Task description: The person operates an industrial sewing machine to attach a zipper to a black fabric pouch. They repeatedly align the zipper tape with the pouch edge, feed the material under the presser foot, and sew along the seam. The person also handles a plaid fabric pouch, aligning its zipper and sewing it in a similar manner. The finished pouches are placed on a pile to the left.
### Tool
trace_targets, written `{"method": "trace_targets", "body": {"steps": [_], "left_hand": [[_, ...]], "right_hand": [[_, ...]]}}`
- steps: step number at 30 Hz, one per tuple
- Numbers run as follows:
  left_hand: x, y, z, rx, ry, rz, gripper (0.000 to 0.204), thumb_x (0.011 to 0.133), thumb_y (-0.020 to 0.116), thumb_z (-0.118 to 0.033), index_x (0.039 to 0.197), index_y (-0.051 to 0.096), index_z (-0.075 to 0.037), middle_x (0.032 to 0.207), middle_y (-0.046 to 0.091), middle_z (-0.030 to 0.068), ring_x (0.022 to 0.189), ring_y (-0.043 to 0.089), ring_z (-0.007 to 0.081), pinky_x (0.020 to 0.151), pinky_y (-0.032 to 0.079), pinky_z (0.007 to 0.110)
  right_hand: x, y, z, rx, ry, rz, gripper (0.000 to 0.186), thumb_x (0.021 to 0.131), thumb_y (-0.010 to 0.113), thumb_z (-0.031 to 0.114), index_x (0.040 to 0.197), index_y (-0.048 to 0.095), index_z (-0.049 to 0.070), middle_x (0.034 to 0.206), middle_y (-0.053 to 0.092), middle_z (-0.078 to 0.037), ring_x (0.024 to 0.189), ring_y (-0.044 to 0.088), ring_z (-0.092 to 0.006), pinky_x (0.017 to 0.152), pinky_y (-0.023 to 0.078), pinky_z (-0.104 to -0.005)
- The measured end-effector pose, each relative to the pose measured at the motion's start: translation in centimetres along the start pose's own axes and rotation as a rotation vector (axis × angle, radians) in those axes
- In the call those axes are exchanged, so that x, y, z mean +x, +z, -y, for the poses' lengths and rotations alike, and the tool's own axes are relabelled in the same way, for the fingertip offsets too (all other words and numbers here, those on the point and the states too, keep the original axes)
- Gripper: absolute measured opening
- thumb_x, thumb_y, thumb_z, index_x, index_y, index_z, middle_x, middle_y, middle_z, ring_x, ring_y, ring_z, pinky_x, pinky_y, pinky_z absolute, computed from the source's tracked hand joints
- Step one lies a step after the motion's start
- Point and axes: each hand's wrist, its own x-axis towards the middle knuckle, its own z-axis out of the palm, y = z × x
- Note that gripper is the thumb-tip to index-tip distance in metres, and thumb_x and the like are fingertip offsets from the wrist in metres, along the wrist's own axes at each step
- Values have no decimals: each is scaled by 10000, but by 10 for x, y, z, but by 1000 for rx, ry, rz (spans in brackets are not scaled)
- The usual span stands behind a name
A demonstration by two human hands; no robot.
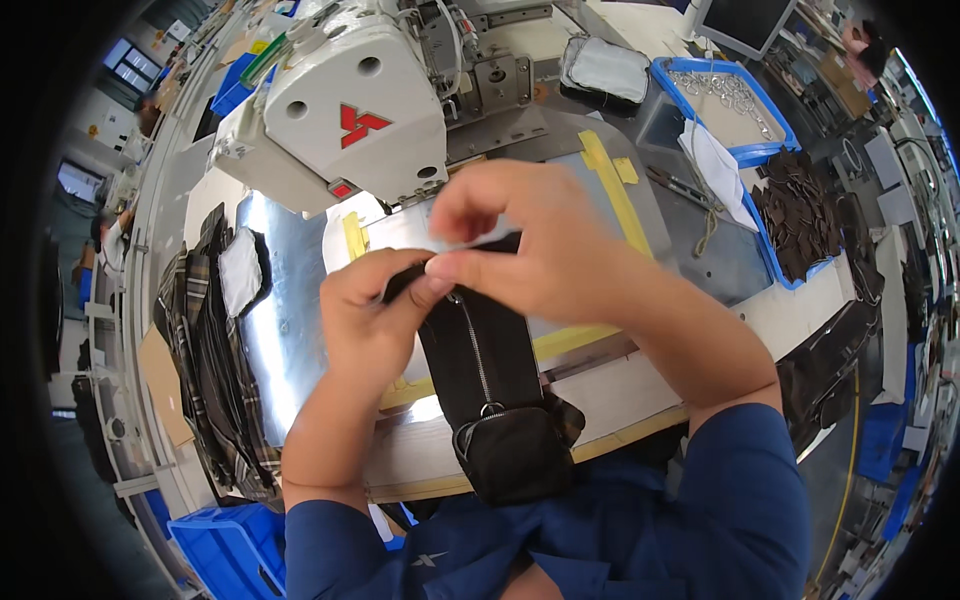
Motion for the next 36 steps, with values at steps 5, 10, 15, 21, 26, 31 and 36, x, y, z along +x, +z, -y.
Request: {"method": "trace_targets", "body": {"steps": [5,10,15,21,26,31,36], "left_hand": [[24,5,23,-502,-357,-53,183,944,851,-112,1048,793,28,930,785,61,832,707,125,786,567,285],[39,22,44,-696,-543,-60,243,957,804,-38,1155,730,83,1022,790,125,854,750,191,793,603,348],[35,25,68,-89,-475,31,470,889,884,-161,1261,700,60,1018,797,158,862,772,297,796,622,409],[5,11,53,766,43,344,947,768,885,-586,1453,611,9,1475,602,238,1437,535,388,1188,431,472],[3,20,75,868,366,383,1058,845,743,-718,1534,520,53,1538,572,227,1439,536,406,1239,381,514],[12,25,75,917,344,394,1068,843,738,-729,1528,522,62,1554,563,223,1425,550,395,1205,402,501],[23,25,70,927,320,425,1107,785,776,-737,1510,542,66,1549,572,213,1373,582,375,1147,434,479]], "right_hand": [[-1,17,-54,488,368,54,289,993,754,148,1229,727,-15,1071,784,-67,960,705,-105,850,568,-320],[-3,29,-75,354,550,-61,243,1004,741,201,1057,760,-35,954,775,-102,823,717,-147,733,564,-364],[4,28,-100,-290,526,-2,308,984,765,253,997,771,-55,837,762,-162,780,738,-216,706,553,-383],[3,31,-99,-472,431,22,393,943,778,330,933,762,-62,873,725,-271,836,712,-437,770,547,-504],[3,26,-112,-520,422,-14,394,937,785,319,930,759,-74,847,721,-279,819,718,-452,747,552,-493],[14,17,-104,-462,474,44,393,937,786,310,934,754,-81,858,726,-281,823,719,-448,757,556,-493],[25,9,-99,-488,529,162,396,957,756,309,928,746,-86,916,734,-293,957,713,-481,877,562,-535]]}}
